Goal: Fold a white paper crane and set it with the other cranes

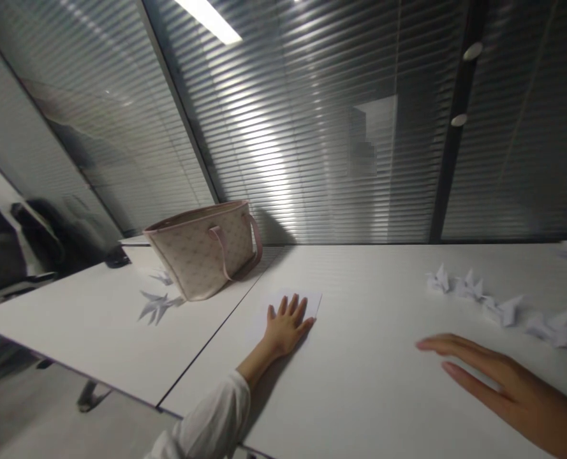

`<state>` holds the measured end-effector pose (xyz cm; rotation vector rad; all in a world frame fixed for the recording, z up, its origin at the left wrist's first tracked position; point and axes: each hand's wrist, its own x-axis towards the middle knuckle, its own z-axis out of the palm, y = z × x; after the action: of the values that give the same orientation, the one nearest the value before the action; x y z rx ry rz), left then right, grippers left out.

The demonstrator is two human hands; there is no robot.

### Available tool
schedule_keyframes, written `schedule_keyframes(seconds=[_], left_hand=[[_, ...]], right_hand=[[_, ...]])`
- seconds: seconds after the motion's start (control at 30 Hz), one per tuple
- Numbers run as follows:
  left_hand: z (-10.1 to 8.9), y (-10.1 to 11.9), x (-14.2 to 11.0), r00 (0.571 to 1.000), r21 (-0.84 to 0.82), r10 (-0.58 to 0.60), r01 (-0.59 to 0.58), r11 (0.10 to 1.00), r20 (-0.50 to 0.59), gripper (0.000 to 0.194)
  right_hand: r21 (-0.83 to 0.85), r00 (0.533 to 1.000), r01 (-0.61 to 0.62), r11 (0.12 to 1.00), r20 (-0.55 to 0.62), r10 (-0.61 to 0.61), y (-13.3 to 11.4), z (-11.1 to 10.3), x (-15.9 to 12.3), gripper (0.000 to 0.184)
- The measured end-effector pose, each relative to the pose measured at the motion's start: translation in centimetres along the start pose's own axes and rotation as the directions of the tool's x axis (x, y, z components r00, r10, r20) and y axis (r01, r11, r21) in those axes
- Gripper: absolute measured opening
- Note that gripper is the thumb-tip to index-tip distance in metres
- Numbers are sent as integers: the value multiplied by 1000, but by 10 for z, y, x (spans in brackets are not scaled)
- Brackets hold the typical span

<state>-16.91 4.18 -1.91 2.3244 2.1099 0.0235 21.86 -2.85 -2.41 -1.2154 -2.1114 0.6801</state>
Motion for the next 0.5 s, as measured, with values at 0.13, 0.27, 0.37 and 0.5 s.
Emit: schedule_keyframes(seconds=[0.13, 0.27, 0.37, 0.5], left_hand=[[-1, -2, 1, 1000, -2, -11, 11, 1000, -8, 58], [-5, -4, 1, 999, -9, -25, 25, 1000, -25, 54], [-8, -5, 3, 999, -21, -37, 37, 999, -34, 54], [-11, -4, 5, 998, -33, -48, 47, 998, -39, 55]], right_hand=[[-223, 936, 290, 931, -138, -324, 12, 14, 53, 38], [-236, 947, 259, 937, -130, -295, 34, 33, 63, 38], [-190, 963, 217, 958, -117, -241, 38, 33, 57, 36], [-123, 976, 183, 975, -99, -196, 34, 26, 52, 35]])
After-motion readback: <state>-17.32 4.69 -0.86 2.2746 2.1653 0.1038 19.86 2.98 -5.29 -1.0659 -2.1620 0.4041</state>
